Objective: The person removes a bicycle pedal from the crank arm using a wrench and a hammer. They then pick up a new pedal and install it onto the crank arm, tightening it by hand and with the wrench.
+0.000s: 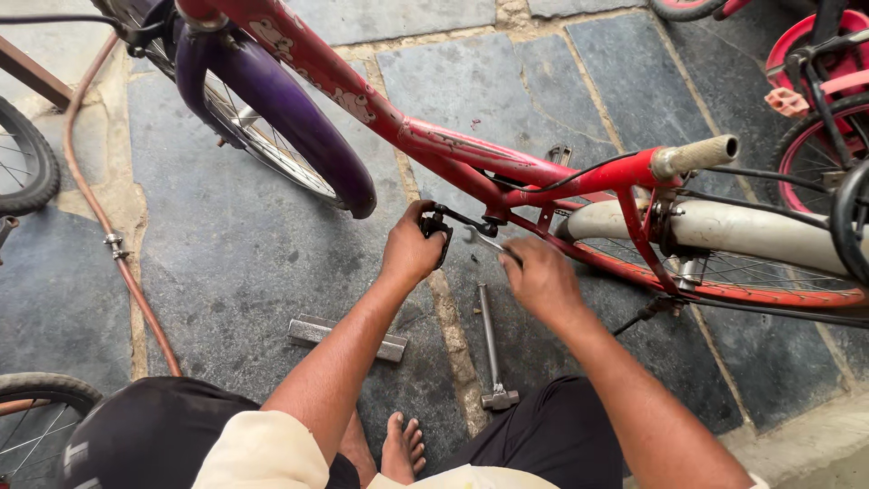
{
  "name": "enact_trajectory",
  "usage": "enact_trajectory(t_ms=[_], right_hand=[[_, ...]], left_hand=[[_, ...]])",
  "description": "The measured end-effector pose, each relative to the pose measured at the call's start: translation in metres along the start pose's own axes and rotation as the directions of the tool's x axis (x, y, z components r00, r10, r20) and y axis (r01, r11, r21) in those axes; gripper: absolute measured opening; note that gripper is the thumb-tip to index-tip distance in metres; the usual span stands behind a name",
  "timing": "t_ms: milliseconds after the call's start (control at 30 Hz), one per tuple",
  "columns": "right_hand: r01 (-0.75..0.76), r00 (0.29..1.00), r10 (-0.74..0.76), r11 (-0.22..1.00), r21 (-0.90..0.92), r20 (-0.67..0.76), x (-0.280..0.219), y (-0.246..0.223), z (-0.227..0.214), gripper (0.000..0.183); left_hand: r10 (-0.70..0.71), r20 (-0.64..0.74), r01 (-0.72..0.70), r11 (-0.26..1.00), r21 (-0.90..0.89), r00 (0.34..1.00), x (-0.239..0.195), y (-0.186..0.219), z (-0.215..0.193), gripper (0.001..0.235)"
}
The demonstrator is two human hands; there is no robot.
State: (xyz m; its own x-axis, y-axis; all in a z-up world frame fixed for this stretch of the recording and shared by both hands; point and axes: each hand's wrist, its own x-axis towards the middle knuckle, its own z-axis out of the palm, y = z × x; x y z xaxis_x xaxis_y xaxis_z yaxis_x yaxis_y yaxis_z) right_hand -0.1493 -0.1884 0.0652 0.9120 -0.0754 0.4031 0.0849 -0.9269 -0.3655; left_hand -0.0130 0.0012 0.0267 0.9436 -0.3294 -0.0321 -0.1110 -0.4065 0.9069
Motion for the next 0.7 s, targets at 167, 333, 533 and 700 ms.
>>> enact_trajectory(t_ms=[167, 333, 533, 700], right_hand=[[0.15, 0.963, -0.069, 0.941, -0.305, 0.26, 0.076, -0.063, -0.038, 0.014], [0.461, 0.758, -0.024, 0.727, -0.509, 0.652, 0.132, -0.107, -0.026, 0.012], [0.453, 0.593, 0.168, 0.739, -0.499, 0.787, 0.191, -0.148, 0.018, 0.021], [0.529, 0.619, 0.037, 0.719, -0.451, 0.785, 0.179, -0.153, 0.018, 0.023]], left_hand=[[-0.032, -0.011, 0.032, 0.999, -0.011, 0.999, 0.003, 0.002, 0.004, 0.048], [-0.009, 0.003, 0.009, 1.0, -0.02, 1.0, -0.008, 0.01, 0.0, 0.059], [0.232, 0.018, -0.233, 0.968, 0.09, 0.973, -0.012, 0.01, -0.001, 0.029], [0.32, -0.178, -0.294, 0.943, 0.158, 0.931, -0.017, 0.021, 0.0, 0.039]])
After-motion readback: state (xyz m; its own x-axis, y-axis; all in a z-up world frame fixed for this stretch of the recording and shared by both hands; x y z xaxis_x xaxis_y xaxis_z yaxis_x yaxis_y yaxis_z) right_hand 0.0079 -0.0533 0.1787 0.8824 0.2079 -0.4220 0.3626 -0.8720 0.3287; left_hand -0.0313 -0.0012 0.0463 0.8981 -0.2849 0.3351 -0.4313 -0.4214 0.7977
